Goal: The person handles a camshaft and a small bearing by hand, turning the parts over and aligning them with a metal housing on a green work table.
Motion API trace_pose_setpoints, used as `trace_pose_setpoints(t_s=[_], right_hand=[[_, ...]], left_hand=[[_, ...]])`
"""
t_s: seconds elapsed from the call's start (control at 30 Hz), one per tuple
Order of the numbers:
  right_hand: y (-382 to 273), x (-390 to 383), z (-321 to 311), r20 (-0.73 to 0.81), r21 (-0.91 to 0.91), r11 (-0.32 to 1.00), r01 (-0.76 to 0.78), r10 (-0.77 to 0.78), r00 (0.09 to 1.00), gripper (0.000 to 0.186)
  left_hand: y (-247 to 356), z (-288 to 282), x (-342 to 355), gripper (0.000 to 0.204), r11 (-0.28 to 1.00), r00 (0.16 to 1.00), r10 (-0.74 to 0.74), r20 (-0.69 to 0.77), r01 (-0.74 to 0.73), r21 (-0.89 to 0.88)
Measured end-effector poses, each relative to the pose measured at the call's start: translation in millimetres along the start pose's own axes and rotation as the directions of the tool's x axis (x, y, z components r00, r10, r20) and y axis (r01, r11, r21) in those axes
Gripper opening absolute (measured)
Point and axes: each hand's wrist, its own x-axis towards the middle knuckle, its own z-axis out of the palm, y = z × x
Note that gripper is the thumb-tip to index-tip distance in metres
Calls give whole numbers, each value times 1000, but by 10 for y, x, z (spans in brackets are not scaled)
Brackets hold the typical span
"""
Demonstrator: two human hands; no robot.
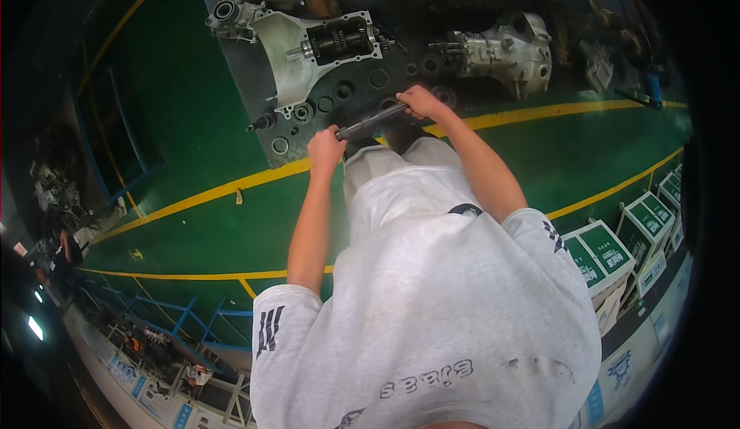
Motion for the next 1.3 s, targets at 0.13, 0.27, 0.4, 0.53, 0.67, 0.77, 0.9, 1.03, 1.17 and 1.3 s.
trace_pose_setpoints(t_s=[0.13,0.27,0.4,0.53,0.67,0.77,0.9,1.03,1.17,1.3], right_hand=[[-72,-96,-145,72,-90,996,-1,8,997,42],[-194,-218,-61,221,-634,740,226,-107,969,55],[-182,-286,99,94,-825,543,156,-141,986,49],[-119,-303,165,46,-832,547,96,-104,994,41],[-101,-281,244,139,-802,573,168,-94,986,41],[-42,-247,246,142,-801,576,160,-76,987,41],[22,-243,212,151,-779,606,162,-70,986,40],[33,-225,171,223,-713,683,162,1,975,41],[-33,-243,157,201,-759,639,123,51,978,44],[-161,-302,209,128,-812,576,97,14,992,39]], left_hand=[[106,-93,2,48,996,1000,27,-2,-27,-81],[-15,-275,55,57,962,986,144,83,-120,-246],[-200,-366,167,46,813,945,263,193,-109,-572],[-281,-322,145,26,785,958,276,77,-179,-593],[-453,-52,142,25,785,982,181,-46,-172,-595],[-461,28,145,27,645,995,42,90,42,-763],[-427,113,112,29,342,995,15,99,87,-935],[-397,143,138,35,786,972,70,-225,-193,-587],[-262,139,172,46,996,974,39,-224,-55,-67],[-332,224,271,50,997,976,6,-220,-22,-70]])
